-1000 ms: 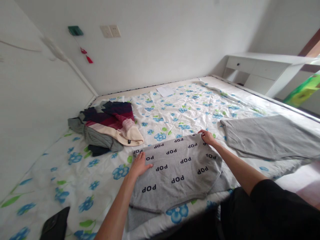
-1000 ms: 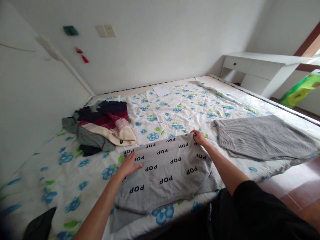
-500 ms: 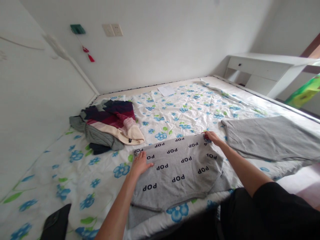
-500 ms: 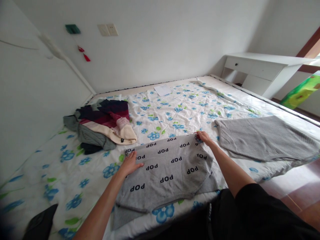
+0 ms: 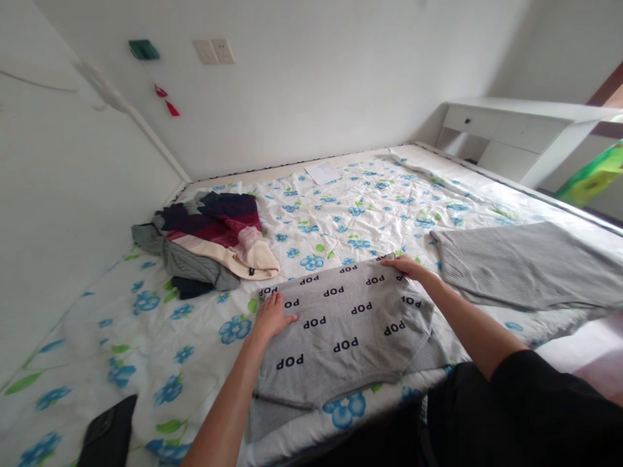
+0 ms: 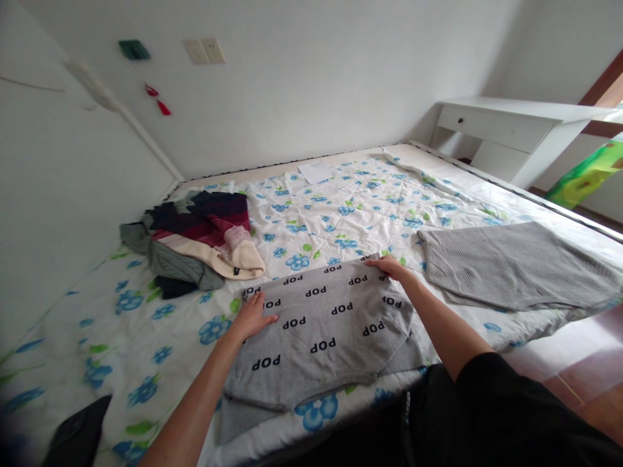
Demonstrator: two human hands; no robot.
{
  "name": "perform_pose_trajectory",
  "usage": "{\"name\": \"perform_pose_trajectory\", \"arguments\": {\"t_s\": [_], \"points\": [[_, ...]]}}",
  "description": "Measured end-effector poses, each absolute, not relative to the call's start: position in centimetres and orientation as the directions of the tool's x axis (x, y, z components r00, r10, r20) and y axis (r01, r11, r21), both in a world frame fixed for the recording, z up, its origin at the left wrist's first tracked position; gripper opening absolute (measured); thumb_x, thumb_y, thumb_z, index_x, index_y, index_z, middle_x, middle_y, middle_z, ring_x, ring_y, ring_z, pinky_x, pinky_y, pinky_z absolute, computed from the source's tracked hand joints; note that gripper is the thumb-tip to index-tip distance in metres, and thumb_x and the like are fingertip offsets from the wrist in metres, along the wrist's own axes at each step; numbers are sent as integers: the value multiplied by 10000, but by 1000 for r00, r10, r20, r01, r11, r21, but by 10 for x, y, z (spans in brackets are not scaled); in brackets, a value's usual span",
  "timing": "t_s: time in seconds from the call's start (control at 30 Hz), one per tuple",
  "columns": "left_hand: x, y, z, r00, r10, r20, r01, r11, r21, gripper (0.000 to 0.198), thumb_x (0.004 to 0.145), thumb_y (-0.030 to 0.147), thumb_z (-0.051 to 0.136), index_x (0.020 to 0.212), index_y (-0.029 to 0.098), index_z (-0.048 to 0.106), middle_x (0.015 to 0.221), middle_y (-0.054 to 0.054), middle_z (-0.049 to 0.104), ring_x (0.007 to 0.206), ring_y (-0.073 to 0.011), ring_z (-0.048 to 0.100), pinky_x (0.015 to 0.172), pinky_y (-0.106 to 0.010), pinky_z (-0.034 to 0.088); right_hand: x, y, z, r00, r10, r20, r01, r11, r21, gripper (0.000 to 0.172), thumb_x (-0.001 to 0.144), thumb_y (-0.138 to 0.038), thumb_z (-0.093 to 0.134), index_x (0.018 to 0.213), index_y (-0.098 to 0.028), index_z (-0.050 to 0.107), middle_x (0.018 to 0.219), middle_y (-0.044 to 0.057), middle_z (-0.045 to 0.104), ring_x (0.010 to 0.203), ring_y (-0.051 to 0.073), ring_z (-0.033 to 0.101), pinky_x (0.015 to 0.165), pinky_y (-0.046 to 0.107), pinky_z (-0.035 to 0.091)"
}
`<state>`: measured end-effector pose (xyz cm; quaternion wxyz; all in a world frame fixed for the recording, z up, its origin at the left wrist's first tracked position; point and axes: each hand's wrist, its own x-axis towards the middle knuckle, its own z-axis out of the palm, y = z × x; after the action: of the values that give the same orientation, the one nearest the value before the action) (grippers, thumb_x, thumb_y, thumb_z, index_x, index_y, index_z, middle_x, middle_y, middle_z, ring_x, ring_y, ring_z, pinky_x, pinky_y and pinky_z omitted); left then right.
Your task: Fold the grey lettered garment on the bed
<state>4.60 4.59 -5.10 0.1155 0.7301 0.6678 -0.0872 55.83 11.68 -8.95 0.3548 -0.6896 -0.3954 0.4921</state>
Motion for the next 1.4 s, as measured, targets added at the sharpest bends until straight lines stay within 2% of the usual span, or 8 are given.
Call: {"name": "perform_pose_trajectory", "arguments": {"t_s": [0.17, 0.33, 0.5, 0.6, 0.83, 1.03, 1.13, 1.4], "points": [[46, 46, -51, 93, 953, -288, 995, -80, 57, 933, 953, 456, 790, 1730, 39, 484, 1844, -303, 406, 1746, -389, 387, 1401, -424, 354, 555, 117, -92, 253, 878, -405, 156, -451, -879, 288, 848, -307, 944, 1074, -171, 828, 969, 90, 858, 828, 231, 783, 738, 307, 632], [45, 45, -50, 91, 945, -313, 996, -79, 52, 950, 967, 456, 764, 1751, 28, 441, 1855, -314, 363, 1755, -388, 370, 1412, -449, 332, 547, 115, -99, 391, 905, -168, 608, -391, -691, 366, 942, -400, 871, 1230, -177, 839, 1194, 140, 851, 1120, 312, 776, 979, 366, 598], [49, 42, -49, 97, 946, -308, 995, -92, 31, 977, 972, 469, 753, 1798, 88, 398, 1882, -282, 341, 1761, -402, 354, 1411, -481, 322, 530, 105, -93, 309, 950, 48, 868, -261, -423, 653, 1050, -319, 672, 1679, -157, 602, 1647, 235, 623, 1508, 412, 571, 1244, 503, 472], [56, 39, -49, 102, 941, -322, 995, -101, 20, 972, 979, 461, 725, 1839, 185, 368, 1928, -202, 283, 1755, -461, 339, 1416, -555, 294, 492, 98, -84, 156, 983, 97, 922, -110, -372, 743, 1072, -249, 546, 1804, -171, 447, 1808, 209, 469, 1642, 416, 427, 1341, 557, 361], [71, 28, -48, 84, 945, -316, 996, -75, 39, 1039, 937, 465, 688, 1875, 249, 296, 1959, -140, 218, 1760, -564, 231, 1392, -724, 253, 310, 72, -75, -400, 912, 93, 798, 396, -453, 675, 1175, -525, 528, 1789, -249, 489, 1892, 109, 391, 1762, 370, 297, 1433, 576, 203], [73, 21, -41, 86, 942, -325, 996, -73, 53, 1023, 936, 435, 676, 1874, 263, 305, 1959, -120, 224, 1772, -549, 209, 1401, -740, 232, 266, 58, -76, -452, 892, 24, 784, 410, -467, 602, 1197, -556, 521, 1712, -256, 605, 1839, 110, 487, 1716, 340, 395, 1420, 557, 257], [74, 22, -40, 68, 939, -338, 997, -54, 49, 1016, 950, 442, 675, 1878, 278, 295, 1967, -102, 194, 1777, -548, 191, 1401, -749, 227, 300, 59, -80, -429, 903, 22, 802, 392, -450, 630, 1192, -644, 482, 1725, -333, 610, 1853, 71, 472, 1724, 337, 390, 1429, 550, 246], [72, 25, -41, 68, 935, -347, 996, -44, 75, 1022, 949, 449, 683, 1880, 296, 289, 1968, -110, 172, 1781, -551, 174, 1385, -772, 251, 424, 67, -89, -323, 943, -81, 899, 279, -337, 734, 1182, -721, 421, 1799, -332, 508, 1896, 79, 387, 1761, 331, 330, 1433, 531, 238]]}}
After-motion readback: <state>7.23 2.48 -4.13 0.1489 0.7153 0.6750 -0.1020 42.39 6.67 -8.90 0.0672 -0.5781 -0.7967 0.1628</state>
